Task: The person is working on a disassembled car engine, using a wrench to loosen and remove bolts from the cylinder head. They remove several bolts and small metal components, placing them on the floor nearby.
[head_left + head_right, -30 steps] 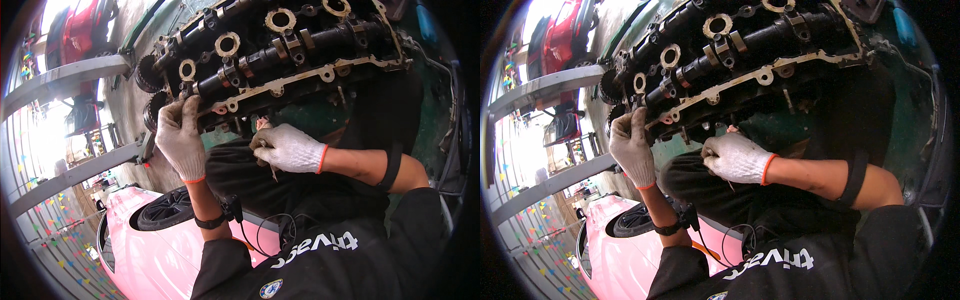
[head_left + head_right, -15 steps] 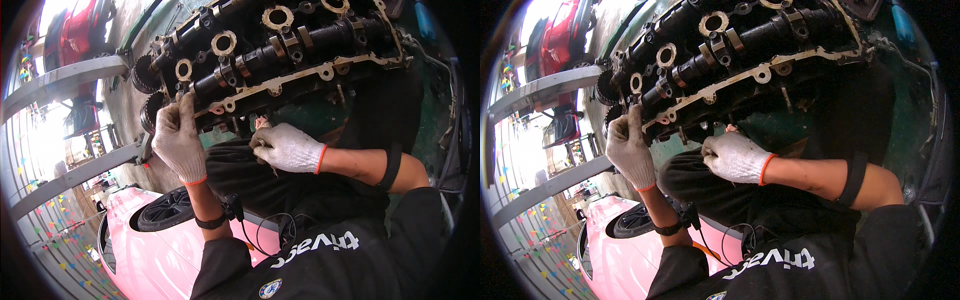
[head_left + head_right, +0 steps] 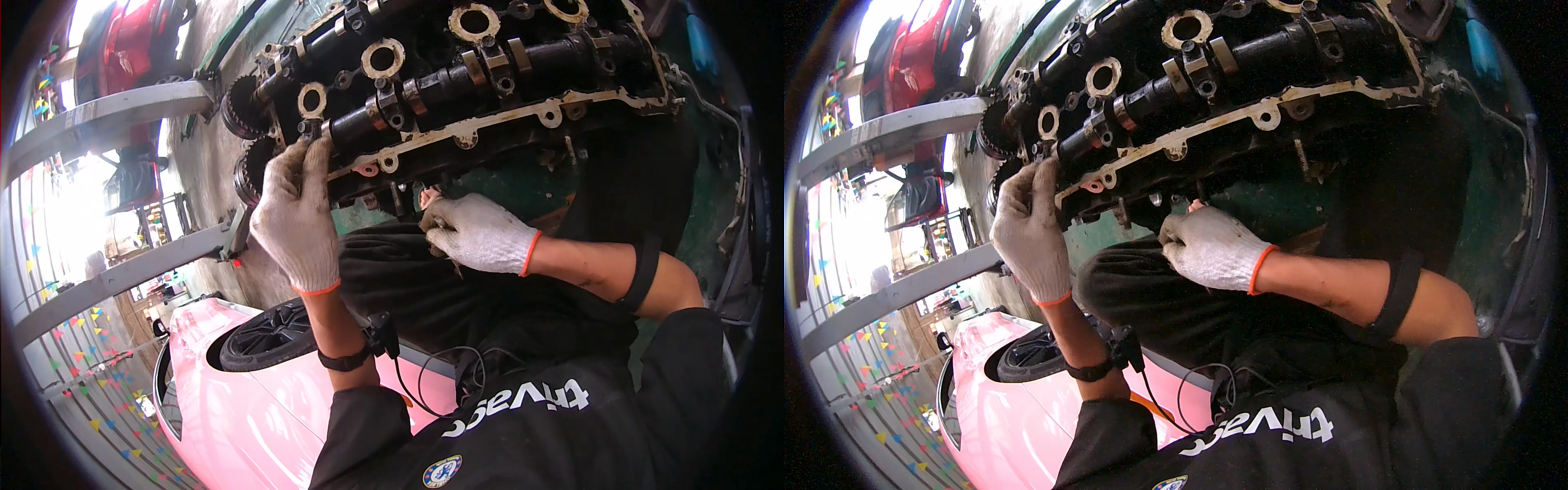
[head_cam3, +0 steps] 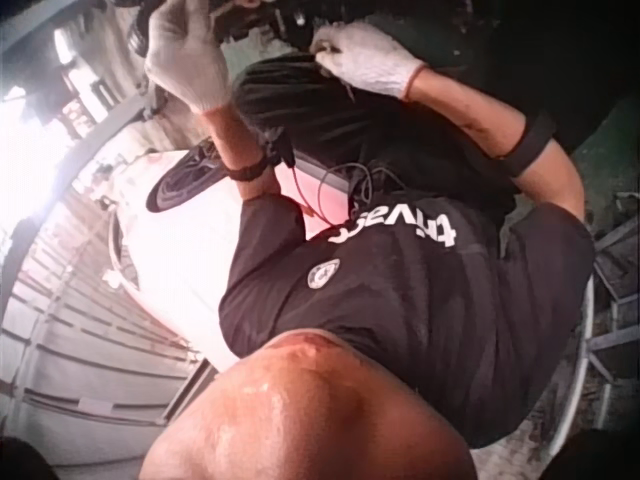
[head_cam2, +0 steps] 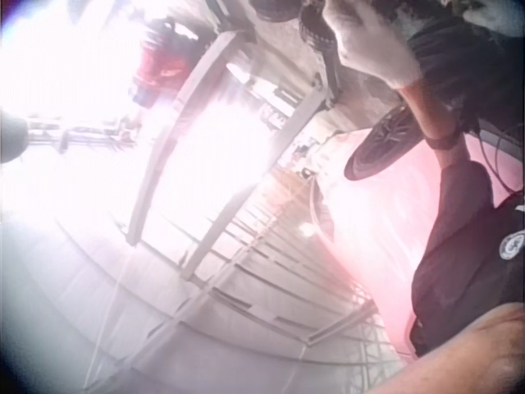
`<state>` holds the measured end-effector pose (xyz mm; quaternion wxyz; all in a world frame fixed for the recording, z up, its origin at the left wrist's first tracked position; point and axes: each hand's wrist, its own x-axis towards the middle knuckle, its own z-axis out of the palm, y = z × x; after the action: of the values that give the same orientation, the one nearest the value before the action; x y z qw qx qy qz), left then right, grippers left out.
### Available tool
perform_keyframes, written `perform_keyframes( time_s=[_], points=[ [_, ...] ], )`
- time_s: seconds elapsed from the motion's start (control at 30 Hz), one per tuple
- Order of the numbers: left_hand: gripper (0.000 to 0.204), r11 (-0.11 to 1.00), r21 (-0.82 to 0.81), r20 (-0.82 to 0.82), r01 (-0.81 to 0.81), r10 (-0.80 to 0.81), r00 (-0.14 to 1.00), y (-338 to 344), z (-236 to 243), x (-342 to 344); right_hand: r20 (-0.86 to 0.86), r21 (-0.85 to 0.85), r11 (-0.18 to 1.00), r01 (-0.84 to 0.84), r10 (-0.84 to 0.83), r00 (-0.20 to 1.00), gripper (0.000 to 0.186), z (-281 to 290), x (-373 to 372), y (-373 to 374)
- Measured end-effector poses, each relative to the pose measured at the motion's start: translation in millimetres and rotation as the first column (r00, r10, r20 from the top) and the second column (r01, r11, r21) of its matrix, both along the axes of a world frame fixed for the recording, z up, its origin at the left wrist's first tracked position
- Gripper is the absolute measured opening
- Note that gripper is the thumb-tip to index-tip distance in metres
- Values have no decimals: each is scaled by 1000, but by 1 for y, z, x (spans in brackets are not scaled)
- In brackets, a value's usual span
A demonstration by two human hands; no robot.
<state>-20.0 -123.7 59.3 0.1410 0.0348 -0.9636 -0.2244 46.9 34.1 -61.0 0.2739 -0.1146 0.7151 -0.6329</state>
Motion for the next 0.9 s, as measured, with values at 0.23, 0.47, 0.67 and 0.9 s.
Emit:
perform_keyframes(
  time_s=[0.23, 0.47, 0.67, 0.9],
  points=[
    [26, 963, 269, 53, -29, 15, 998, 3, 5, 2, -3, 6, 999, 44, -44, 999, 28, -1, 0, 1],
    [29, 989, 146, 43, 33, -39, 998, -5, 4, 0, -24, -26, 999, 23, -24, 999, 26, 1, 1, -1],
    [26, 1000, 3, -68, -3, 4, 998, 2, -3, -4, -14, -26, 999, 37, -37, 999, 25, 0, 0, 1],
    [33, 978, 207, 72, -17, 2, 997, -1, 4, 2, -76, 1, 999, 45, -45, 996, 25, -3, 0, -1]
  ],
)
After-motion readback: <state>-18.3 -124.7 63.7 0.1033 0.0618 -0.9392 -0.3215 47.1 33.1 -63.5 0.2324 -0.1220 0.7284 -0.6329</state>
